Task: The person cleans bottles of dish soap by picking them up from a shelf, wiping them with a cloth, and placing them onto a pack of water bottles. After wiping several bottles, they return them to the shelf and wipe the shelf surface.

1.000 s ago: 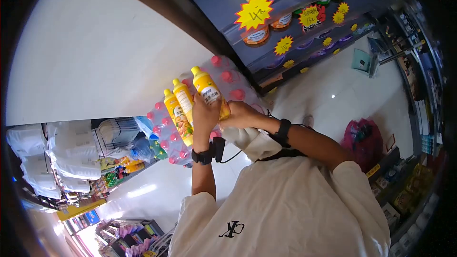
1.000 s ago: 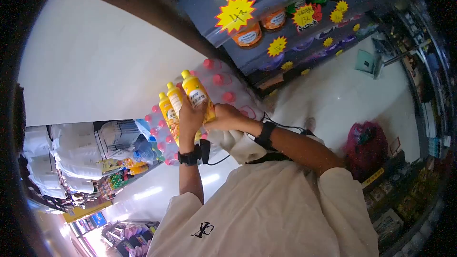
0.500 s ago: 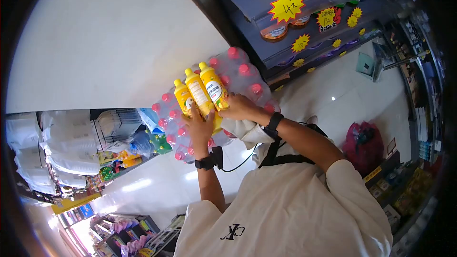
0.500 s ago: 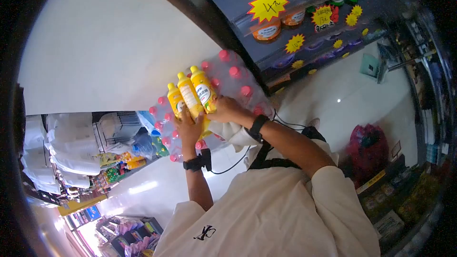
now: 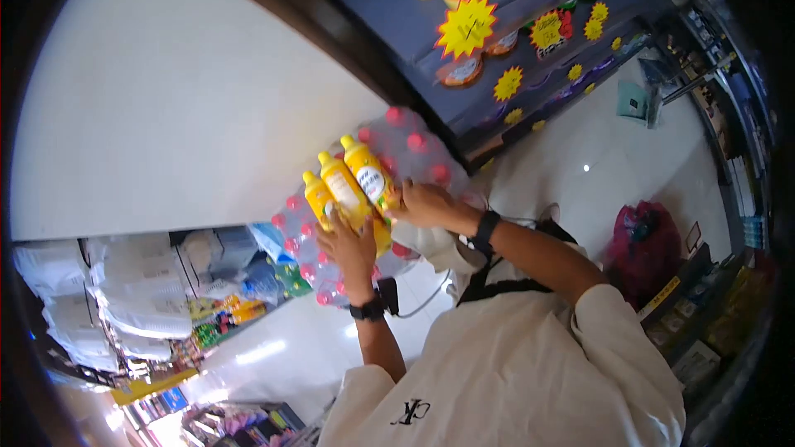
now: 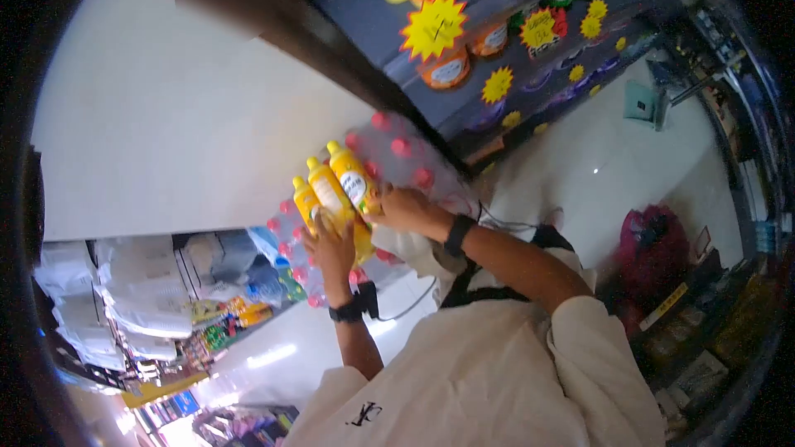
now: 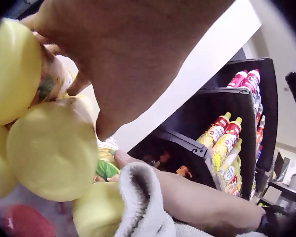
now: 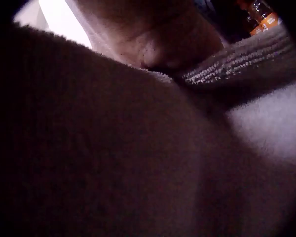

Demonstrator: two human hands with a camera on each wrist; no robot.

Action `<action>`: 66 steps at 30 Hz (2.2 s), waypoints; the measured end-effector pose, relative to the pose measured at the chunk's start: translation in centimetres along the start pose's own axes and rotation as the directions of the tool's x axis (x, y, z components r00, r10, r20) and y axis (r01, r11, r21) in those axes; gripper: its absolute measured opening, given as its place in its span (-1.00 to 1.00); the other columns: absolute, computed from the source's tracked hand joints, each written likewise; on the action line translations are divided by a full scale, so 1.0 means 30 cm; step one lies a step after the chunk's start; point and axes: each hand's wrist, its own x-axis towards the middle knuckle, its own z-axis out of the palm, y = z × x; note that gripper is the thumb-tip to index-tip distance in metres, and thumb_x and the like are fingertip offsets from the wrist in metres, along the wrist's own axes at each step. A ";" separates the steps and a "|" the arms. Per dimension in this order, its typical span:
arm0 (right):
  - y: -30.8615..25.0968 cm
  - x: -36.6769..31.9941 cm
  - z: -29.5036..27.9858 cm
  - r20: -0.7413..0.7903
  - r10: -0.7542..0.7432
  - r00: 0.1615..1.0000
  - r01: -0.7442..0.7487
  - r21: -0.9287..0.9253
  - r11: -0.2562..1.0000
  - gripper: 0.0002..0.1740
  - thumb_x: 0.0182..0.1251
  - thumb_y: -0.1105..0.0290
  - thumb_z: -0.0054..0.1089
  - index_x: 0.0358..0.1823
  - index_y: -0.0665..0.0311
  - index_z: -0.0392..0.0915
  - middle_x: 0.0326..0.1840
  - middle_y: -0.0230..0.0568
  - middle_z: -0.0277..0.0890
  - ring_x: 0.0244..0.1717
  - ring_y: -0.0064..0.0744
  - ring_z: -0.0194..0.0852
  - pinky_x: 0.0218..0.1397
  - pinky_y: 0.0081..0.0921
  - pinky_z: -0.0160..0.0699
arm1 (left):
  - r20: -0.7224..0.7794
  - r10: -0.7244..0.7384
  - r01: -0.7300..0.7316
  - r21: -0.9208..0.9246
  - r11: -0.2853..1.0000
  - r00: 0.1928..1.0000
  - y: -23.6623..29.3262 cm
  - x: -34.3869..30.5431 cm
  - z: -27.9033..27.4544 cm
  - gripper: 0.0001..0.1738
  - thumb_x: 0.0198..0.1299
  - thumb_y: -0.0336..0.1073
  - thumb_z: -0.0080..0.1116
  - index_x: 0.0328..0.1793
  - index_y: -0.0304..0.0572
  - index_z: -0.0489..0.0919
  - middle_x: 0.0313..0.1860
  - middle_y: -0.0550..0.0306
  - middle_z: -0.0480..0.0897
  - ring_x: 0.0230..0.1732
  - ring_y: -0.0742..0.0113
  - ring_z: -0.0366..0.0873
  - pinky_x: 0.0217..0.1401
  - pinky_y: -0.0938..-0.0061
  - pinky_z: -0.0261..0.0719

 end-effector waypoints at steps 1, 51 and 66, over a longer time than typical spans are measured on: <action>-0.007 -0.019 -0.055 0.022 -0.001 1.000 0.001 -0.002 1.000 -0.24 0.15 -0.19 0.13 -0.24 0.59 0.42 -0.43 0.24 0.52 -0.38 0.16 0.57 -0.33 -0.08 0.54 | -0.051 0.037 -0.037 -0.012 0.999 0.998 0.031 -0.010 -0.027 -0.23 0.06 0.01 0.26 0.35 -0.13 0.26 0.30 -0.49 0.15 0.35 -0.42 0.05 0.33 -0.05 0.15; 0.619 -0.944 -1.064 -0.350 0.309 0.885 0.341 0.936 0.084 -0.22 0.01 0.51 0.34 0.31 0.30 0.19 0.18 -0.19 0.38 0.20 -0.28 0.36 0.25 -0.31 0.38 | -0.799 0.190 -0.792 -0.472 0.387 0.570 1.742 0.329 -0.187 -0.39 -0.15 -0.37 0.42 0.03 -0.33 0.36 -0.09 -0.15 0.49 -0.05 -0.10 0.50 0.02 0.26 0.45; 0.370 -0.851 -1.332 -0.686 0.275 0.673 0.197 0.525 0.828 -0.43 0.19 0.40 0.16 0.26 0.30 0.29 0.22 -0.11 0.37 0.23 -0.20 0.32 0.27 -0.31 0.27 | 0.274 0.871 0.739 -0.660 -0.137 0.406 1.503 -0.163 -0.192 -0.50 0.27 0.05 -0.02 0.03 -0.27 0.40 -0.32 0.01 0.58 -0.36 0.24 0.61 -0.31 0.37 0.62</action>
